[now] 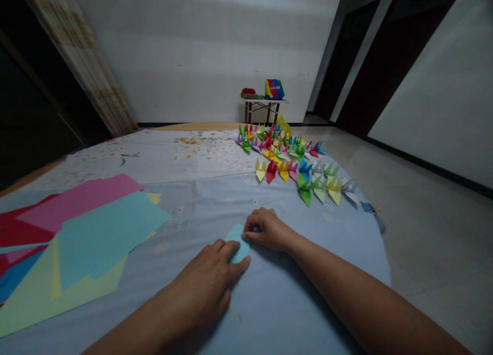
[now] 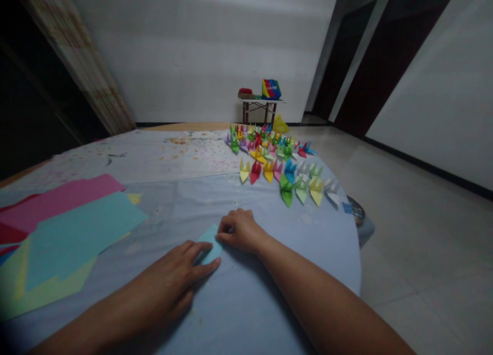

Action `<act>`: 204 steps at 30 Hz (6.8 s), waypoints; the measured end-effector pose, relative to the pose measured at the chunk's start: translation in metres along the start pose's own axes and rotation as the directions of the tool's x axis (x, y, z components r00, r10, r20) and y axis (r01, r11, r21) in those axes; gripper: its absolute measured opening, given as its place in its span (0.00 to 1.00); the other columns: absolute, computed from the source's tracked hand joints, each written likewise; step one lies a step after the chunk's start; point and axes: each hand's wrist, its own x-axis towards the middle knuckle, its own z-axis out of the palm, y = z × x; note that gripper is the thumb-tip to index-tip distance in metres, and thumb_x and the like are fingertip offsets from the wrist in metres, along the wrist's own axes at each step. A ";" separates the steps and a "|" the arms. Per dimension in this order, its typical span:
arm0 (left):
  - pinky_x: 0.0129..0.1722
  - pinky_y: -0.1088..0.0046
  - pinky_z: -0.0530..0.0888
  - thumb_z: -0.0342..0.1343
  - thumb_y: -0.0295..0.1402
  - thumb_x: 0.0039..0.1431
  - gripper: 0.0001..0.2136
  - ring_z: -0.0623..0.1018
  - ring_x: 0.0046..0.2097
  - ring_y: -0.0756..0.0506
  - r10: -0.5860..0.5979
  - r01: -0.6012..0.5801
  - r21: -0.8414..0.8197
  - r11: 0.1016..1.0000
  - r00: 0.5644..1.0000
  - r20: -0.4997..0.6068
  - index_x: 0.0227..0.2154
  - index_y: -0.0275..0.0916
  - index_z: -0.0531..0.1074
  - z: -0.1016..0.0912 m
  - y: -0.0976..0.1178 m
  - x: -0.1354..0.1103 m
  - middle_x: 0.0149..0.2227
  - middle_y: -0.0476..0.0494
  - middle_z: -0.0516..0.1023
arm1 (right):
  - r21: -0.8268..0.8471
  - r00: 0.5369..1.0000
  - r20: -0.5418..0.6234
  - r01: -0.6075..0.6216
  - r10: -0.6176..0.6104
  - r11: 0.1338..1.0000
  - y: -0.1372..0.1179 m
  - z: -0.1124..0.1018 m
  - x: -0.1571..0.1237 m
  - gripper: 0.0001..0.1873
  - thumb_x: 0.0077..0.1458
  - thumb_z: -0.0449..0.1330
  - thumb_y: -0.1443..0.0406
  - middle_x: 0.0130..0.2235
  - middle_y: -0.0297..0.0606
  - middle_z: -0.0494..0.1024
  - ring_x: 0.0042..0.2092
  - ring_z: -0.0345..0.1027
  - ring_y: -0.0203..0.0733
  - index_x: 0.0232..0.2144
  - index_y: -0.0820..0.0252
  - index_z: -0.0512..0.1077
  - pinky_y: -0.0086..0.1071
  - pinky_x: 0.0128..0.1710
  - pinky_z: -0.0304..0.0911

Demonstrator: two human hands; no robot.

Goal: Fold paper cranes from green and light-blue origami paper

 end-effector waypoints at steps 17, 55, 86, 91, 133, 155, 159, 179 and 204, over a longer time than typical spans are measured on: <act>0.53 0.57 0.59 0.47 0.22 0.40 0.33 0.59 0.56 0.40 0.057 -0.057 -0.052 0.997 0.998 0.003 0.54 0.50 0.58 -0.002 -0.003 0.002 0.60 0.52 0.56 | -0.014 0.996 -0.001 -0.088 0.088 0.996 0.007 -0.006 0.004 0.12 0.42 0.63 0.55 0.31 0.34 0.74 0.38 0.62 0.41 0.28 0.55 0.74 0.33 0.37 0.49; 0.56 0.54 0.55 0.47 0.21 0.41 0.33 0.55 0.59 0.39 0.130 -0.123 -0.109 0.986 0.989 0.064 0.52 0.54 0.61 -0.008 -0.018 0.001 0.63 0.56 0.46 | 0.050 0.989 0.058 -0.136 0.133 0.989 0.003 -0.013 0.000 0.08 0.47 0.59 0.61 0.31 0.33 0.77 0.37 0.65 0.39 0.30 0.55 0.75 0.31 0.37 0.53; 0.48 0.68 0.65 0.49 0.35 0.55 0.11 0.67 0.49 0.44 0.004 -0.034 -0.159 0.987 0.983 -0.183 0.40 0.45 0.70 -0.009 -0.040 0.011 0.50 0.45 0.64 | -0.058 0.989 -0.077 0.119 -0.124 0.991 -0.002 -0.001 -0.002 0.12 0.51 0.59 0.59 0.36 0.38 0.72 0.42 0.58 0.42 0.37 0.56 0.71 0.35 0.40 0.48; 0.46 0.70 0.66 0.48 0.31 0.55 0.10 0.70 0.44 0.46 0.087 -0.119 -0.165 0.979 0.978 -0.191 0.37 0.43 0.73 -0.012 -0.039 0.012 0.42 0.46 0.71 | -0.083 0.969 -0.007 0.245 -0.246 0.966 -0.012 -0.006 -0.009 0.05 0.51 0.58 0.63 0.33 0.37 0.71 0.40 0.58 0.41 0.31 0.57 0.72 0.34 0.40 0.48; 0.37 0.71 0.67 0.52 0.33 0.53 0.07 0.70 0.35 0.47 -0.195 0.032 -0.432 0.901 0.920 -0.339 0.35 0.40 0.68 0.020 -0.051 0.034 0.32 0.48 0.71 | 0.212 0.858 0.227 0.418 -0.461 0.883 -0.007 -0.025 -0.024 0.20 0.48 0.61 0.60 0.41 0.39 0.71 0.43 0.63 0.38 0.45 0.54 0.70 0.32 0.46 0.55; 0.40 0.64 0.64 0.47 0.26 0.56 0.09 0.69 0.40 0.43 -0.020 0.082 0.192 0.978 0.953 -0.301 0.35 0.41 0.71 0.017 -0.019 0.020 0.38 0.43 0.72 | 0.173 0.875 0.226 0.397 -0.428 0.902 -0.007 -0.022 -0.023 0.18 0.47 0.61 0.59 0.40 0.38 0.70 0.42 0.62 0.38 0.42 0.55 0.72 0.32 0.47 0.55; 0.43 0.60 0.62 0.45 0.21 0.53 0.16 0.68 0.46 0.39 -0.047 0.108 0.240 0.965 0.967 -0.250 0.42 0.39 0.70 0.018 -0.007 0.016 0.44 0.38 0.72 | 0.221 0.879 0.216 0.380 -0.425 0.898 -0.003 -0.020 -0.020 0.15 0.49 0.59 0.64 0.38 0.38 0.71 0.41 0.63 0.37 0.41 0.57 0.72 0.30 0.46 0.57; 0.45 0.63 0.67 0.47 0.38 0.58 0.11 0.69 0.43 0.43 -0.221 0.186 -0.122 0.975 0.857 -0.465 0.37 0.39 0.71 0.033 -0.001 0.020 0.40 0.41 0.72 | 0.141 0.926 0.112 0.343 -0.359 0.929 0.003 -0.011 -0.018 0.10 0.46 0.59 0.69 0.36 0.38 0.70 0.42 0.60 0.40 0.34 0.57 0.74 0.35 0.45 0.54; 0.47 0.59 0.67 0.47 0.38 0.58 0.15 0.69 0.47 0.41 -0.208 0.237 -0.009 0.972 0.835 -0.510 0.44 0.38 0.69 0.049 -0.001 0.017 0.45 0.37 0.71 | 0.164 0.925 0.123 0.338 -0.359 0.927 0.005 -0.009 -0.017 0.09 0.47 0.59 0.68 0.36 0.37 0.70 0.41 0.60 0.39 0.34 0.58 0.74 0.33 0.45 0.54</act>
